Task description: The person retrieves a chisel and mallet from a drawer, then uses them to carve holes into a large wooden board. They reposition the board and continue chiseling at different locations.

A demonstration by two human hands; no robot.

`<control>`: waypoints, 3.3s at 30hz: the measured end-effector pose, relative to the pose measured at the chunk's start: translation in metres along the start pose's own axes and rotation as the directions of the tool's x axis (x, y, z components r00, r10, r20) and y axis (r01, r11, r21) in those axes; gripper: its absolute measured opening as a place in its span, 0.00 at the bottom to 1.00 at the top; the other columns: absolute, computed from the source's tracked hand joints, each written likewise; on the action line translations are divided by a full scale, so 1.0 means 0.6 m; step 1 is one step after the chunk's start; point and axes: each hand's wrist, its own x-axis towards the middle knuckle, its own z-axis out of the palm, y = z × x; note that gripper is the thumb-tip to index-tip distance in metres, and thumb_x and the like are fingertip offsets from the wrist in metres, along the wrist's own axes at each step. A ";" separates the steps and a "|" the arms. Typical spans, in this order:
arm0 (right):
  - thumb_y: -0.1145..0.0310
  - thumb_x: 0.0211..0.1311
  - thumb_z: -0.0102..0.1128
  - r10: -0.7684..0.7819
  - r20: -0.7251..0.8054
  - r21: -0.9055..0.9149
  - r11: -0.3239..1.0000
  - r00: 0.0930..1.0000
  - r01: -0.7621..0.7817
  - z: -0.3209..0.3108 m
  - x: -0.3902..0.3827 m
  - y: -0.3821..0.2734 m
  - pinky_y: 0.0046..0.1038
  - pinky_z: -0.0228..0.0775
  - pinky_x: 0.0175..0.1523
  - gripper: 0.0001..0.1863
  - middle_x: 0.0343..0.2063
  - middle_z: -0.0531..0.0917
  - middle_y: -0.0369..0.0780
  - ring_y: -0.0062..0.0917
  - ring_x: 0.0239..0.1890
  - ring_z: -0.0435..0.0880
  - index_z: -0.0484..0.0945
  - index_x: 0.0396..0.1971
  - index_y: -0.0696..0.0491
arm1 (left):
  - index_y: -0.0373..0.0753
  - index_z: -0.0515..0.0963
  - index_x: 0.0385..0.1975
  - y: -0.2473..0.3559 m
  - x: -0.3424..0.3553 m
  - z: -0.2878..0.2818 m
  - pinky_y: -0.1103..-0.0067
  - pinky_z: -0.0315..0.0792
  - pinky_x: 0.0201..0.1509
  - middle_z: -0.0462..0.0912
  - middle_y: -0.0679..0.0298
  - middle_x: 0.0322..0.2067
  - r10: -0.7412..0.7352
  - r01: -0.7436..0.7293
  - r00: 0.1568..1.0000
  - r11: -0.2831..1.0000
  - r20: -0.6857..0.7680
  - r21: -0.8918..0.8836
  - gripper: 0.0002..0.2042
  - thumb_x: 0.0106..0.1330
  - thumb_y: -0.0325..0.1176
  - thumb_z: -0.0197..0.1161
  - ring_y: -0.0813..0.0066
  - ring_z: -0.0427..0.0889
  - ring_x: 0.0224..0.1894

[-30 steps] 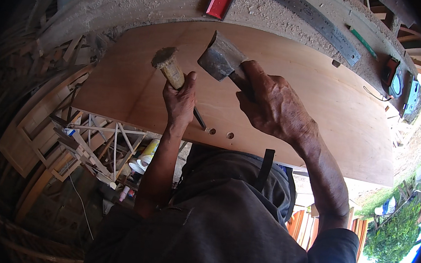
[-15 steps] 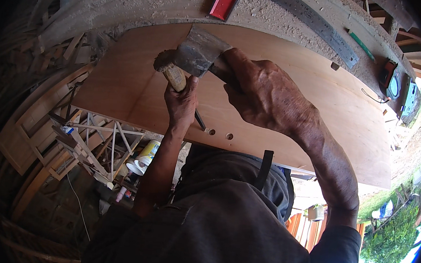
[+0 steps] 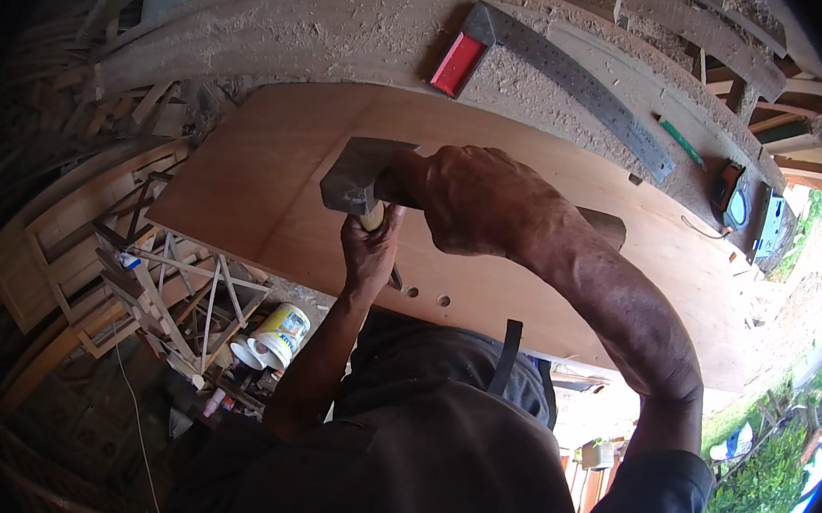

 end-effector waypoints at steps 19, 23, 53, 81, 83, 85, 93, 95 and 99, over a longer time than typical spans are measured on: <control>0.75 0.60 0.62 0.288 -0.337 0.495 0.864 0.896 -0.092 0.078 -0.064 0.040 0.44 0.76 0.35 0.15 0.21 0.81 0.48 0.45 0.28 0.86 0.70 0.45 0.57 | 0.43 0.74 0.38 0.013 0.100 -0.049 0.85 0.59 0.22 0.69 0.75 0.22 -0.421 0.149 0.873 0.709 -0.245 -0.689 0.10 0.69 0.37 0.69 0.87 0.65 0.20; 0.71 0.60 0.64 0.476 -0.267 0.591 0.768 0.838 -0.248 0.098 -0.115 0.052 0.41 0.72 0.33 0.16 0.20 0.79 0.45 0.36 0.23 0.82 0.71 0.45 0.56 | 0.42 0.74 0.37 0.049 0.083 -0.013 0.78 0.67 0.33 0.72 0.72 0.28 -0.160 0.213 0.973 0.905 0.168 -0.369 0.08 0.70 0.34 0.67 0.82 0.70 0.28; 0.70 0.58 0.66 0.588 -0.130 0.651 0.658 0.799 -0.378 0.146 -0.149 0.059 0.44 0.72 0.33 0.22 0.21 0.79 0.52 0.48 0.27 0.84 0.69 0.50 0.58 | 0.43 0.72 0.30 0.018 0.017 0.010 0.86 0.49 0.15 0.65 0.78 0.17 -0.265 0.314 0.923 0.937 0.280 -0.150 0.10 0.68 0.28 0.69 0.92 0.57 0.13; 0.68 0.60 0.66 0.524 -0.192 0.640 0.708 0.830 -0.299 0.137 -0.141 0.057 0.37 0.70 0.31 0.16 0.19 0.79 0.43 0.31 0.21 0.79 0.73 0.44 0.56 | 0.44 0.70 0.26 0.010 0.052 -0.007 0.85 0.52 0.14 0.65 0.77 0.15 -0.360 0.413 0.897 0.889 0.256 -0.197 0.12 0.69 0.31 0.67 0.91 0.59 0.13; 0.68 0.60 0.66 0.516 -0.175 0.644 0.704 0.838 -0.299 0.131 -0.145 0.059 0.37 0.70 0.31 0.16 0.19 0.79 0.43 0.30 0.22 0.80 0.73 0.44 0.56 | 0.45 0.70 0.28 0.006 0.055 -0.012 0.86 0.50 0.13 0.64 0.77 0.14 -0.391 0.417 0.909 0.871 0.146 -0.261 0.12 0.69 0.32 0.67 0.91 0.57 0.12; 0.69 0.60 0.66 0.523 -0.171 0.629 0.710 0.835 -0.316 0.127 -0.143 0.059 0.36 0.70 0.30 0.16 0.19 0.79 0.43 0.30 0.21 0.79 0.73 0.45 0.56 | 0.44 0.69 0.26 -0.008 0.052 -0.001 0.85 0.50 0.12 0.63 0.77 0.14 -0.327 0.349 0.935 0.918 0.139 -0.187 0.13 0.70 0.32 0.67 0.91 0.57 0.12; 0.69 0.60 0.66 0.475 -0.218 0.597 0.756 0.853 -0.268 0.104 -0.134 0.055 0.36 0.69 0.30 0.15 0.18 0.78 0.42 0.29 0.20 0.78 0.72 0.43 0.55 | 0.42 0.67 0.16 0.017 0.039 0.022 0.83 0.56 0.22 0.63 0.79 0.16 -0.367 0.382 0.844 0.923 0.390 0.043 0.19 0.67 0.33 0.68 0.91 0.59 0.20; 0.69 0.60 0.66 0.479 -0.195 0.592 0.753 0.856 -0.287 0.094 -0.134 0.054 0.36 0.69 0.30 0.15 0.18 0.78 0.42 0.30 0.20 0.78 0.72 0.42 0.55 | 0.42 0.67 0.17 0.020 0.038 0.009 0.82 0.56 0.22 0.63 0.79 0.16 -0.381 0.409 0.871 0.912 0.309 -0.027 0.19 0.68 0.32 0.67 0.91 0.59 0.20; 0.69 0.60 0.67 0.449 -0.251 0.591 0.773 0.857 -0.232 0.097 -0.133 0.051 0.36 0.69 0.30 0.14 0.18 0.78 0.42 0.30 0.20 0.78 0.72 0.41 0.55 | 0.42 0.70 0.24 -0.017 0.042 -0.004 0.84 0.54 0.16 0.66 0.77 0.15 -0.285 0.302 0.945 0.949 0.158 -0.094 0.14 0.68 0.32 0.69 0.90 0.59 0.14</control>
